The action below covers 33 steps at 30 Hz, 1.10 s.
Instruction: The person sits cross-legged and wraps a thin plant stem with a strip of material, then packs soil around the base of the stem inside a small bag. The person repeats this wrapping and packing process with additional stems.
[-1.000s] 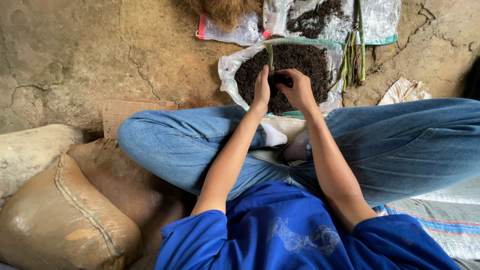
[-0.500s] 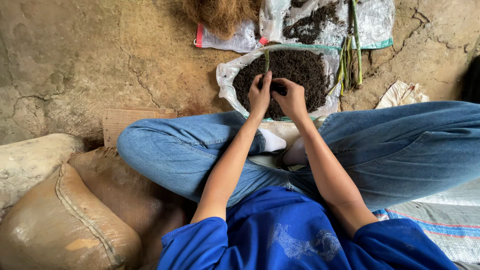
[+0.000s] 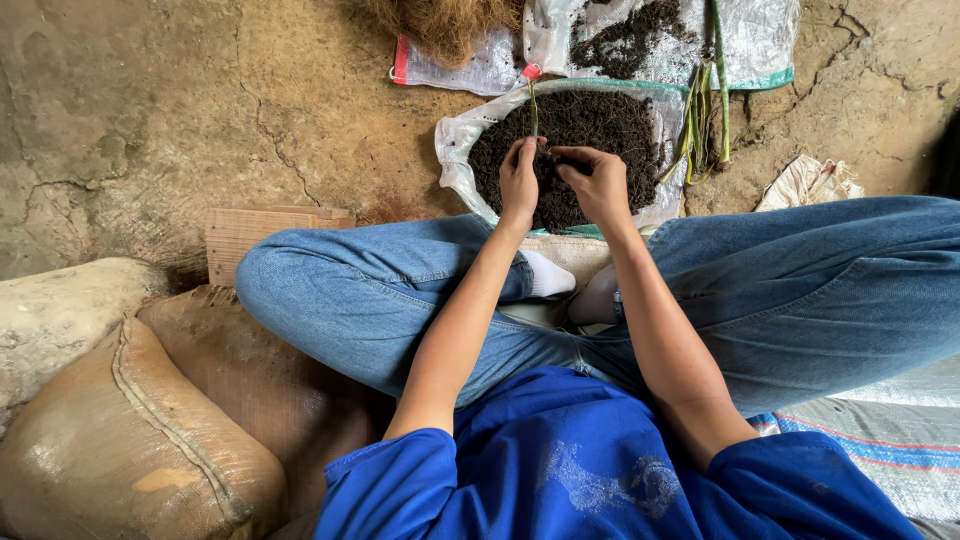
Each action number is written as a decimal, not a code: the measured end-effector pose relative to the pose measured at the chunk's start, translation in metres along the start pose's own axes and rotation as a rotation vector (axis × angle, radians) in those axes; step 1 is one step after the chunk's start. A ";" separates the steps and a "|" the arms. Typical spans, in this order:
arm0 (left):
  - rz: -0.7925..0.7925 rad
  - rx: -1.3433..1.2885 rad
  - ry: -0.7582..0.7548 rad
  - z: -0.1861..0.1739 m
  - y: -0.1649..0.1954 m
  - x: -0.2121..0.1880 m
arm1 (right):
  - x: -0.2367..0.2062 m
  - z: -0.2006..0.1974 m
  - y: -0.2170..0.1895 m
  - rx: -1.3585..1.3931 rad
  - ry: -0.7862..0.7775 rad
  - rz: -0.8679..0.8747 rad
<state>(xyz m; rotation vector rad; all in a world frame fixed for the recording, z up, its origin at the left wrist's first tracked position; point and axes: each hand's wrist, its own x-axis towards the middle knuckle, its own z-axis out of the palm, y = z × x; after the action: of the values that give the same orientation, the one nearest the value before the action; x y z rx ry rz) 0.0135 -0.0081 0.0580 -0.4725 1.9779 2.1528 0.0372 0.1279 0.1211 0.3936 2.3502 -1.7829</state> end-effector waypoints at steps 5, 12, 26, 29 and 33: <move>-0.099 -0.001 -0.015 -0.001 0.006 -0.001 | -0.006 0.007 0.003 -0.182 0.094 -0.308; -0.034 -0.070 -0.115 0.000 -0.001 0.000 | -0.008 0.015 0.014 -0.204 0.163 -0.278; -0.273 -0.418 -0.083 -0.002 0.006 0.003 | 0.011 0.007 0.030 0.297 -0.021 0.061; -0.258 -0.405 -0.072 -0.001 0.003 0.006 | 0.013 0.012 0.039 0.301 -0.012 0.033; -0.176 -0.230 -0.072 0.001 0.003 0.007 | 0.013 0.020 0.047 0.319 -0.039 -0.086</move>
<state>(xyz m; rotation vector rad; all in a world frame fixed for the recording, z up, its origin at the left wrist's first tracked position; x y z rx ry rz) 0.0058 -0.0078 0.0589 -0.5717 1.5952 2.2599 0.0383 0.1221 0.0689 0.2973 2.0873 -2.1915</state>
